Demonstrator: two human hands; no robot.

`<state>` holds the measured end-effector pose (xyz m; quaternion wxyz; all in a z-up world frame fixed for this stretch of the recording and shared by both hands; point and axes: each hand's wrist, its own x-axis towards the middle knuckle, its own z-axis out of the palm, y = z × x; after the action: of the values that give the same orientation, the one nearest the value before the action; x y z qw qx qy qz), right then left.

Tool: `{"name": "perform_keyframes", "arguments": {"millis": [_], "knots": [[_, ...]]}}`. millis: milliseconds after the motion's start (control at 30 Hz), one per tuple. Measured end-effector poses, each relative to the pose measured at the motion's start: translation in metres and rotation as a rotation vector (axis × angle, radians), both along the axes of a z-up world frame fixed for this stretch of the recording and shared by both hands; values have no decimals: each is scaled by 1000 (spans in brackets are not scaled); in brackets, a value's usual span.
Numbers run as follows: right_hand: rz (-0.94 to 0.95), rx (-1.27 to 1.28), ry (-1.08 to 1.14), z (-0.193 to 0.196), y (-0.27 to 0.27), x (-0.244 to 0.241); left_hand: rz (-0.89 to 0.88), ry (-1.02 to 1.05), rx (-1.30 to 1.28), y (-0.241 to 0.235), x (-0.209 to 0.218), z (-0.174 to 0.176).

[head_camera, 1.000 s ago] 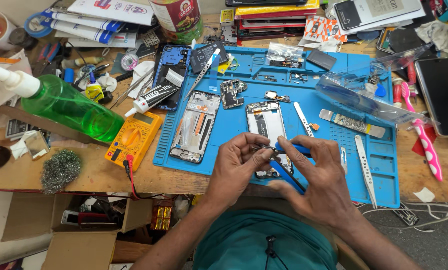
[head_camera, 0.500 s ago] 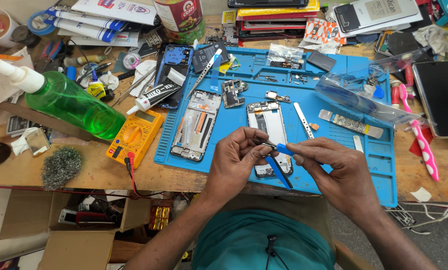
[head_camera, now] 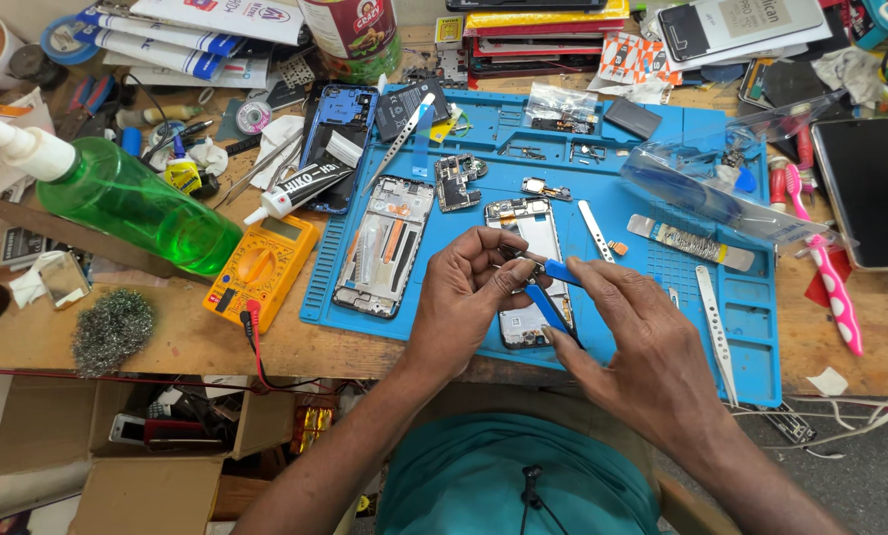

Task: The person uses a blue plastic pry tool to carefully separate and remove components from a disassembled smartphone on a blue work mat. They lift and detach small internal parts, then place them on the mat. The workspace contains multiple phone parts, tools, and a multimeter.

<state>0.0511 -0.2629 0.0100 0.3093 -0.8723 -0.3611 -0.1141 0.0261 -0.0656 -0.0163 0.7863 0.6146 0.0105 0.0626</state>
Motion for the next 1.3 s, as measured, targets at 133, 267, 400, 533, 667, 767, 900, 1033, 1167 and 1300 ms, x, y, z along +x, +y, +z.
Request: {"name": "perform_keyframes", "arguments": {"millis": [133,267,400,533,667,767,900,1033,1167,1300], "knots": [[-3,12,-57,-7,-2,-2,27,8,6,-1,0,-5],[-28,86,203,-17,-4,5,39,-15,-53,0,4,-1],[99,405,783,-27,-11,15,-22,-12,-114,3,7,0],[245,691,1221,-37,-15,23,-104,22,-224,-1,9,-9],[393,910,1499,-41,-13,18,-101,28,-320,-4,11,-17],[537,972,1570,-40,-14,23,-82,3,-153,-5,12,-13],[428,895,1623,-55,-19,31,-65,-33,93,0,10,-10],[395,1047,1517,-64,-22,32,-2,-128,402,11,4,8],[512,1148,1628,-62,-18,29,-29,20,128,6,4,19],[518,1223,1641,-69,-12,18,-80,15,-144,-3,11,7]]}}
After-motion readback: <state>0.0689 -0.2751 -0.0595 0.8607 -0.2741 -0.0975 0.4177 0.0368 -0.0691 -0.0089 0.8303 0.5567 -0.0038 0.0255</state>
